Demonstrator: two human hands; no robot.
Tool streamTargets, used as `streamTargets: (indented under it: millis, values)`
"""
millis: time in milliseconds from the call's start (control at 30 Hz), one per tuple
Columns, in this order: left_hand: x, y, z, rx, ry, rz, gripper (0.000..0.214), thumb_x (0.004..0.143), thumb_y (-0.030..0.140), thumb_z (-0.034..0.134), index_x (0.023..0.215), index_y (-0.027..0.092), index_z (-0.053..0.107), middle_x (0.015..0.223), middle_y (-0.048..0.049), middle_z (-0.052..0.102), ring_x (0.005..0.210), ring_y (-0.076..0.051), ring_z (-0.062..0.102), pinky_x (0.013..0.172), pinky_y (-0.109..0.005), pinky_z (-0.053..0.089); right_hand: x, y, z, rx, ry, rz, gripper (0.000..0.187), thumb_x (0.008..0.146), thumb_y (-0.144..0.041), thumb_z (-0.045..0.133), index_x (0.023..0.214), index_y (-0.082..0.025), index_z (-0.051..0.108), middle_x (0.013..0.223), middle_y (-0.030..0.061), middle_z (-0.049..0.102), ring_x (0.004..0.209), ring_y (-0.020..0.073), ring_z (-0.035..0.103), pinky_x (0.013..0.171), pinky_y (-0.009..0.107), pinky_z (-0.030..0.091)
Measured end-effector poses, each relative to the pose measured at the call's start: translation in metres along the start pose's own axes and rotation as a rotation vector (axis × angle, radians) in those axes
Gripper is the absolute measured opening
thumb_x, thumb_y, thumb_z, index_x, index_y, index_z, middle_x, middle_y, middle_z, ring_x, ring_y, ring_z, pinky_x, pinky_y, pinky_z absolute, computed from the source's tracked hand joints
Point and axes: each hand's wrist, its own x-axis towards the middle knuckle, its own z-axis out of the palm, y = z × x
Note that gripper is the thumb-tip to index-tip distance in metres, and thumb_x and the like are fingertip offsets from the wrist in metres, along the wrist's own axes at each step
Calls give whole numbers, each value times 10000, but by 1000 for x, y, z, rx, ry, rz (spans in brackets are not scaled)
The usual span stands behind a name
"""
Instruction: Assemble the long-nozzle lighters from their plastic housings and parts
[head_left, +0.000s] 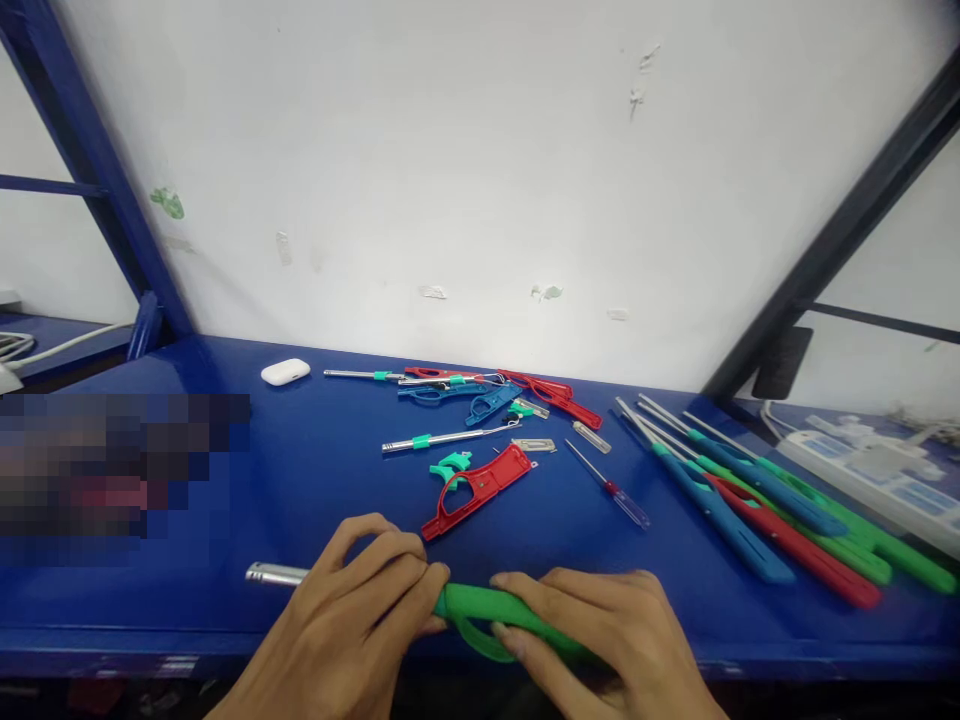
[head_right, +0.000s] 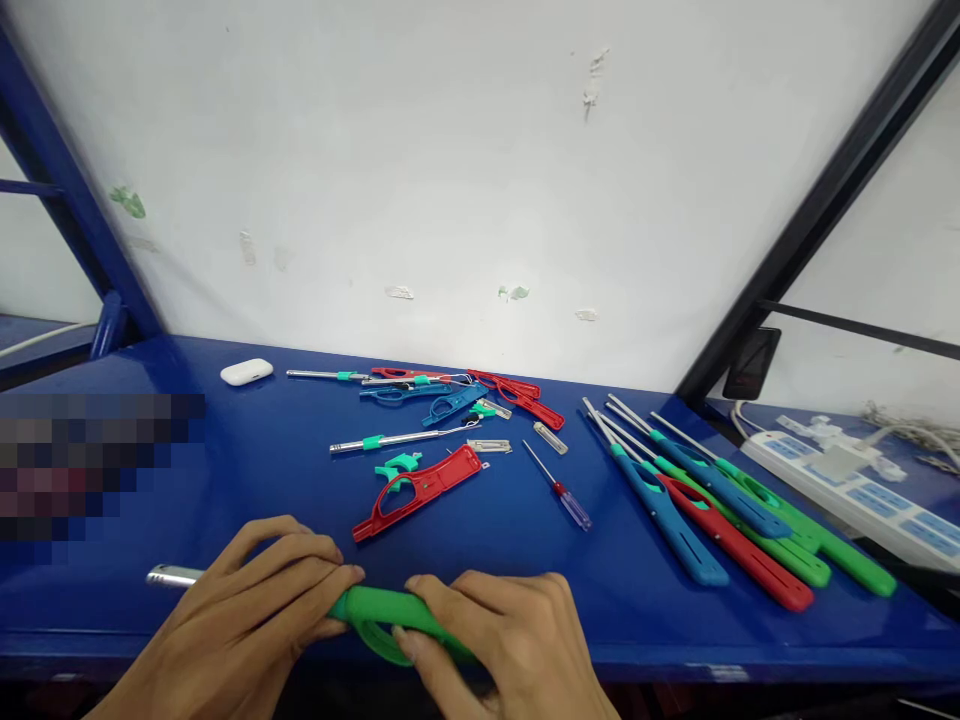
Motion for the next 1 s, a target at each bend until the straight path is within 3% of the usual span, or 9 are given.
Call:
streamTargets:
  millis: [133, 267, 433, 633, 833, 1000]
  values:
    - [-6, -5, 3, 42, 34, -20, 281, 1046, 41, 503, 1136, 185, 727, 934, 10, 771, 900, -175, 675, 982, -354, 427, 1, 7, -1, -2, -10, 32, 551, 1088, -645, 376, 1077, -343, 838, 835, 18, 844, 707, 225, 822, 583, 288, 641]
    - [-15, -15, 2, 143, 49, -42, 278, 1052, 44, 516, 1223, 186, 684, 1020, -6, 774, 911, -177, 675, 1009, -366, 418, -2, 25, -4, -42, 15, 88, 434, 1004, -687, 561, 1146, -366, 816, 949, -9, 856, 822, 242, 831, 708, 311, 670]
    - [-22, -20, 0, 177, 49, -150, 196, 1074, 190, 564, 1248, 226, 645, 1093, -4, 749, 963, -180, 674, 1023, -338, 442, -7, 47, -3, 93, -71, -8, 233, 1066, -414, 629, 1231, -301, 747, 1075, -27, 843, 909, 170, 813, 848, 260, 630]
    - [-24, -9, 7, 182, -95, -157, 335, 1119, 324, 482, 1431, 247, 575, 1268, -28, 741, 1106, -196, 720, 1032, -350, 513, -18, 51, 2, -70, -80, -178, 307, 1090, -266, 594, 1393, -257, 642, 1216, 14, 822, 970, 209, 811, 824, 351, 596]
    - [-21, -12, 13, 136, -80, -157, 281, 1145, 326, 414, 1292, 304, 652, 1151, 17, 777, 971, -171, 768, 923, -328, 591, -14, 47, 4, -64, -96, -146, 304, 1068, -273, 630, 1371, -282, 662, 1193, -1, 818, 917, 213, 790, 795, 365, 594]
    - [-25, -15, 15, 85, -63, -224, 214, 1123, 317, 459, 1162, 310, 669, 1235, 10, 752, 1063, -192, 757, 965, -349, 601, -10, 41, 1, -21, -158, -47, 344, 1051, -315, 647, 1394, -324, 649, 1248, 14, 783, 1051, 251, 749, 872, 391, 604]
